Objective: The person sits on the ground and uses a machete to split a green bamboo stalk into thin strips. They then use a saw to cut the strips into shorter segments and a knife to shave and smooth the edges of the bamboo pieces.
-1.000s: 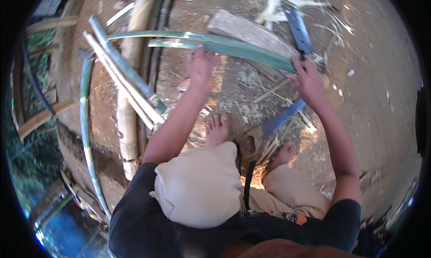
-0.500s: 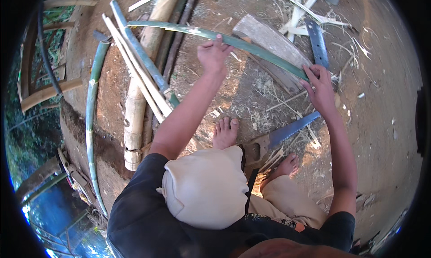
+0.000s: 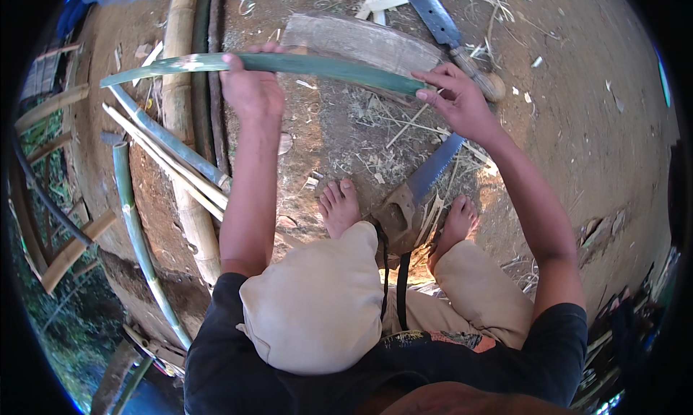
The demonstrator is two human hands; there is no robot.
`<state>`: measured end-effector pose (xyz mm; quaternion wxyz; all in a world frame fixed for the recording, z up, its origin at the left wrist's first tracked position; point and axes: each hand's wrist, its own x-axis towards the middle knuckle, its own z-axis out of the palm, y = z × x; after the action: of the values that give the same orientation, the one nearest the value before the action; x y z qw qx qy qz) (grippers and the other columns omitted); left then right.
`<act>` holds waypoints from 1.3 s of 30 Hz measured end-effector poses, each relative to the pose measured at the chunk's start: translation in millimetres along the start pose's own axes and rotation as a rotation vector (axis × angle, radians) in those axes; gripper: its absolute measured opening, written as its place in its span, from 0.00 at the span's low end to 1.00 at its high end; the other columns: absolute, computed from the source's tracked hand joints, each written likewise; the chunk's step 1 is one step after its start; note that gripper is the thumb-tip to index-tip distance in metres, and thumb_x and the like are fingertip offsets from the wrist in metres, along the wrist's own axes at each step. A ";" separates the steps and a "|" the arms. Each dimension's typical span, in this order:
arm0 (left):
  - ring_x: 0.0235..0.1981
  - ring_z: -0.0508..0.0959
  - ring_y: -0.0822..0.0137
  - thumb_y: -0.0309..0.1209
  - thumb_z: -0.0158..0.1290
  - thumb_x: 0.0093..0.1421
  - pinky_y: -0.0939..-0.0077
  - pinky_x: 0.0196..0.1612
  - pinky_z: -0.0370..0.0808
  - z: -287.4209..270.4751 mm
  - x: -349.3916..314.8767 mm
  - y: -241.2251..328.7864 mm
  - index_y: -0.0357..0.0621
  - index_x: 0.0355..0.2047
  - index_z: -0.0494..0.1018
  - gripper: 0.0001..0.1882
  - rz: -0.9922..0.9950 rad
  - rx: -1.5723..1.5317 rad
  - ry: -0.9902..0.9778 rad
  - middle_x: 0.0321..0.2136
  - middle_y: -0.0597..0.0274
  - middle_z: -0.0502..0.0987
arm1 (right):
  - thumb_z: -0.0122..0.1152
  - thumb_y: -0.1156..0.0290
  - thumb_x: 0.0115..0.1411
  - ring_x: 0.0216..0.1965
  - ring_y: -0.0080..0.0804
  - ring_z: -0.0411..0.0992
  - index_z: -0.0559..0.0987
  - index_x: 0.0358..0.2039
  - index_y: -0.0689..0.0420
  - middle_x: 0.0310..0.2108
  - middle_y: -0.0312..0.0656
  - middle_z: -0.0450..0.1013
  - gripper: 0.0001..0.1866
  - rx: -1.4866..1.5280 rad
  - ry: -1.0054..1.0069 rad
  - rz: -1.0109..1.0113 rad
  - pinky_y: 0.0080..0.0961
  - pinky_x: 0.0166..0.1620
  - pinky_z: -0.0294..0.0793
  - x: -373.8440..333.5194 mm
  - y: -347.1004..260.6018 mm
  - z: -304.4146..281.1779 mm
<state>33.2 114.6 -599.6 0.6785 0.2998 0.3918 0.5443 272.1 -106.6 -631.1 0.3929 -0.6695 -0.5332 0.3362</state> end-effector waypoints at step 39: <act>0.28 0.71 0.61 0.38 0.34 0.74 0.60 0.34 0.75 24.5 5.9 40.3 0.42 0.40 0.59 0.13 0.102 -0.170 0.020 0.31 0.54 0.70 | 0.58 0.79 0.64 0.38 0.27 0.78 0.74 0.53 0.68 0.36 0.42 0.78 0.18 0.668 0.094 0.248 0.25 0.45 0.79 -25.0 -52.7 -0.2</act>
<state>34.5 130.0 -554.7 0.6690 0.2553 0.3354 0.6122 243.4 -124.6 -583.6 0.5705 -0.5785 -0.2897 0.5058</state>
